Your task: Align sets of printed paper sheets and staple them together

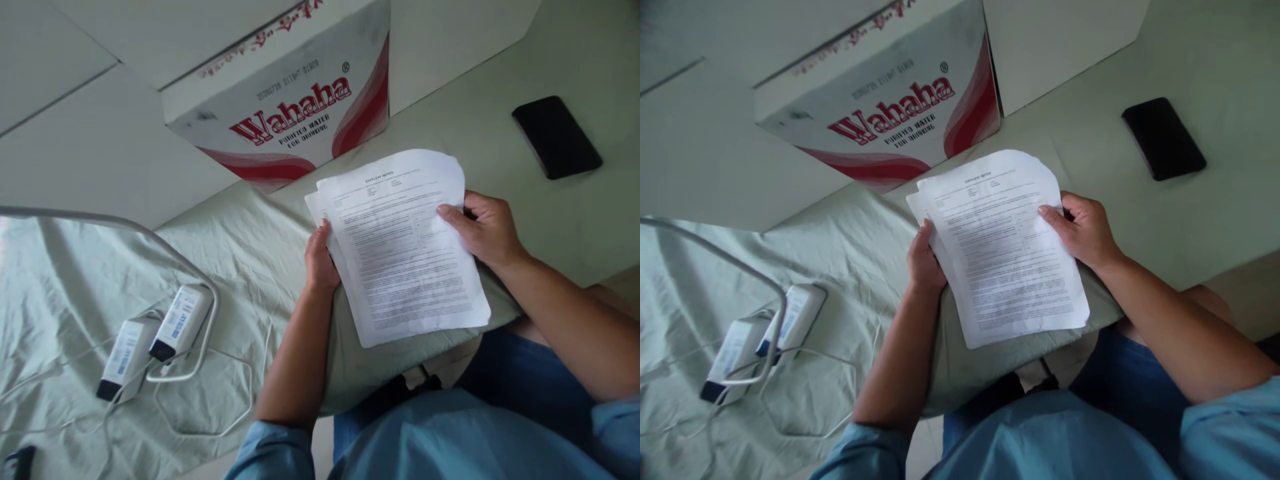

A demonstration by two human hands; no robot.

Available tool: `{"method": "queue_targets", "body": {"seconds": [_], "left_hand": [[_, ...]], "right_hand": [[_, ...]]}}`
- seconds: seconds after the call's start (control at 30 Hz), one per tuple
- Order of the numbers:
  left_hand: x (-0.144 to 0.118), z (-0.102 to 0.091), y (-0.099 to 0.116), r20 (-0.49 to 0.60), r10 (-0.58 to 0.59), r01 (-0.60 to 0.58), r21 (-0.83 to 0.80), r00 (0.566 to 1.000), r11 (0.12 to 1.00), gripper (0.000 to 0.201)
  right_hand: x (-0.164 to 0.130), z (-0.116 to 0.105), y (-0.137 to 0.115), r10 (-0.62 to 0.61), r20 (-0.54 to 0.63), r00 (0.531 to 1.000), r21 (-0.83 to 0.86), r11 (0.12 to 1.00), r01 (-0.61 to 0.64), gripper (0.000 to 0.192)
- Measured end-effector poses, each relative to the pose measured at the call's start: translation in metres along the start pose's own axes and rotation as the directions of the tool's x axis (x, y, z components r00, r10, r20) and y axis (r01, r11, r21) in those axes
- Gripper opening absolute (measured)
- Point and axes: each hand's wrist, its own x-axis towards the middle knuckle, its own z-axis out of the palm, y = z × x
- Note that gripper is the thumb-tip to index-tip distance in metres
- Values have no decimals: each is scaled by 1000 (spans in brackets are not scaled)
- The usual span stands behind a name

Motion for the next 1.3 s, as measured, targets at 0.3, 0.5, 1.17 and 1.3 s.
{"method": "queue_targets", "body": {"seconds": [0.3, 0.5, 1.17, 1.3], "left_hand": [[-1, 5, -7, -248, 129, -103, 112, 960, 988, 49], [-9, 10, -8, -238, 240, -182, 240, 941, 953, 48], [-14, 13, -6, -162, 232, -187, 253, 959, 949, 50], [-13, 13, -7, -163, 251, -201, 271, 954, 941, 51]], "right_hand": [[0, 2, -3, -6, -118, 993, -46, 999, 0, 51], [-1, 0, -1, -7, -268, 963, -35, 999, -3, 34], [-11, 10, -19, -15, -157, 987, -25, 1000, 11, 51], [-11, 11, -18, -3, -147, 989, -24, 1000, 0, 54]]}}
